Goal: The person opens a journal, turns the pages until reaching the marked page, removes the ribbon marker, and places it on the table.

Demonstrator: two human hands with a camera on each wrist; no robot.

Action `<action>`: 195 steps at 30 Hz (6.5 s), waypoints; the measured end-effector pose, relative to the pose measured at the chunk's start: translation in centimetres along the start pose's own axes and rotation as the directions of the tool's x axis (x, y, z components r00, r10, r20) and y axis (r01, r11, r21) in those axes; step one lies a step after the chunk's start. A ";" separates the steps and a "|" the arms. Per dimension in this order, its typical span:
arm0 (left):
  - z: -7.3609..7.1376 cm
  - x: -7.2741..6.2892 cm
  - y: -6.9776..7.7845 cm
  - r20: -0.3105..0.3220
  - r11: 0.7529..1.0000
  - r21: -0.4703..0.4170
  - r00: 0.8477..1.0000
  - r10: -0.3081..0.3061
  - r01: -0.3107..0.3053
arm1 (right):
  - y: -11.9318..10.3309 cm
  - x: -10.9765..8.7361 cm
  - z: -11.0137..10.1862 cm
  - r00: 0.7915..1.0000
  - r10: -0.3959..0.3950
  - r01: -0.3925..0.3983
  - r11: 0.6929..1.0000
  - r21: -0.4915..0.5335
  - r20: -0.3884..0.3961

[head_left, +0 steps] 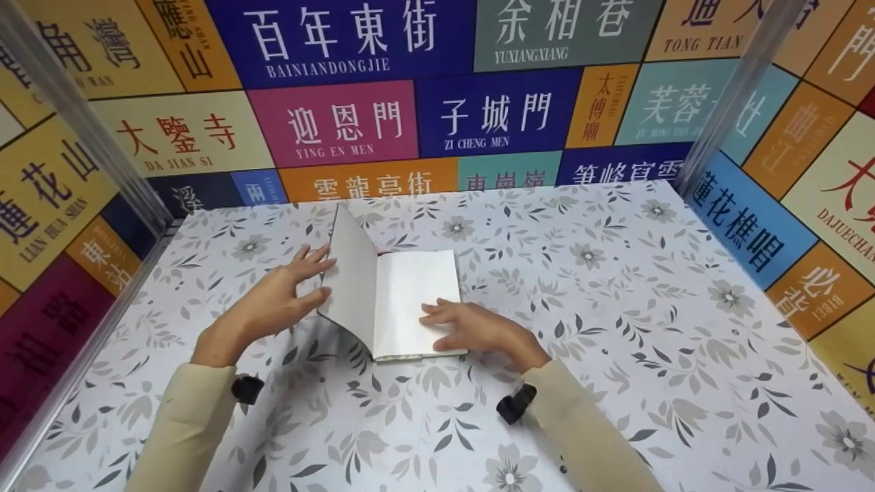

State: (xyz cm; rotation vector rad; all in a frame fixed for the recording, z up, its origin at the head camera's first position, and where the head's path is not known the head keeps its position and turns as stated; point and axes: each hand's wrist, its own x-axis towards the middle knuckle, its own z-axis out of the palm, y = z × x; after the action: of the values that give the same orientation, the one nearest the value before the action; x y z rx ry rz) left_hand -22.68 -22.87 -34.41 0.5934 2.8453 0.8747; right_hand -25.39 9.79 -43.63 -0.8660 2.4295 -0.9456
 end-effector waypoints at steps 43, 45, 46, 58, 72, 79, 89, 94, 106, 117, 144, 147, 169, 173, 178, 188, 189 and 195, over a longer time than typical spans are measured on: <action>9.0 5.1 -0.1 0.362 0.942 0.288 0.891 -0.275 0.173 | 0.1 0.0 0.0 1.000 -0.005 0.006 0.998 -0.058 0.025; 9.1 5.5 0.1 0.361 0.936 0.299 0.885 -0.294 0.188 | 0.1 0.0 -0.1 0.999 0.001 0.002 0.997 -0.071 0.037; 9.1 5.6 0.1 0.361 0.933 0.302 0.882 -0.303 0.196 | 0.1 -0.1 -0.1 0.999 0.005 -0.002 0.997 -0.079 0.044; 9.1 6.7 0.0 0.353 0.920 0.335 0.878 -0.324 0.205 | -0.1 0.0 0.0 0.997 0.028 -0.019 0.993 -0.115 0.077; 9.1 7.6 0.0 0.387 0.925 0.356 0.880 -0.277 0.135 | 0.0 -0.5 -0.6 0.995 0.034 -0.025 0.996 -0.091 0.093; 9.2 7.6 -0.2 0.389 0.928 0.346 0.878 -0.278 0.140 | 0.3 -0.5 -0.6 0.996 -0.005 0.011 0.997 -0.070 0.087; 8.9 7.3 -0.3 0.406 0.934 0.348 0.885 -0.227 0.080 | 0.2 -0.7 -1.2 0.996 -0.010 0.013 1.000 -0.026 0.090; 8.8 7.2 -0.3 0.408 0.934 0.341 0.878 -0.251 0.108 | 0.1 -0.6 -1.3 0.997 -0.021 0.023 0.999 -0.022 0.078; 9.0 7.2 -0.5 0.403 0.945 0.315 0.889 -0.216 0.087 | 1.2 -0.3 -1.4 0.982 -0.140 0.134 0.989 -0.056 -0.125; 9.0 7.0 -0.7 0.378 0.967 0.223 0.903 -0.206 0.127 | 2.0 0.0 -1.4 0.948 0.033 -0.028 0.999 0.021 -0.317; 8.7 5.0 -0.7 0.325 0.959 0.239 0.918 -0.227 0.152 | 1.3 1.9 0.1 0.835 0.486 -0.093 0.589 0.803 -0.260; 8.3 4.0 -0.8 0.334 0.956 0.255 0.914 -0.231 0.148 | 0.8 1.9 0.1 0.829 0.491 -0.097 0.596 0.797 -0.267; 5.3 -3.0 -4.0 -0.084 0.967 0.255 0.996 0.035 -0.012 | -2.3 3.8 0.5 0.962 0.075 0.084 0.836 0.543 -0.264; 4.8 -3.0 -3.6 -0.153 0.977 0.198 0.987 -0.050 0.080 | -2.5 4.1 1.1 0.971 -0.083 0.127 0.973 0.191 -0.222; 4.3 -2.8 -2.5 -0.276 0.988 0.128 0.960 -0.048 0.086 | -3.2 4.4 1.9 0.993 -0.081 0.067 0.985 -0.160 -0.086; 3.5 -2.2 -0.8 -0.467 0.993 0.120 0.883 0.053 0.004 | -4.9 4.6 2.0 0.983 0.132 -0.092 0.955 -0.282 0.128; 3.4 -2.1 -0.8 -0.454 0.992 0.122 0.890 0.040 0.017 | -5.0 4.6 2.0 0.980 0.144 -0.098 0.952 -0.290 0.140; 3.6 -1.0 -0.8 -0.361 0.969 0.212 0.932 -0.044 0.127 | -5.8 5.3 1.7 0.960 0.204 -0.133 0.934 -0.331 0.190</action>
State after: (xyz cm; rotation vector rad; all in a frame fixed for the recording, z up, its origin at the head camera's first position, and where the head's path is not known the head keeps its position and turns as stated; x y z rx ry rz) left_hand -21.22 -22.00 -37.88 0.3561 3.3028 0.6999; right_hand -25.95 2.10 -41.38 -0.7983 2.4439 -0.3782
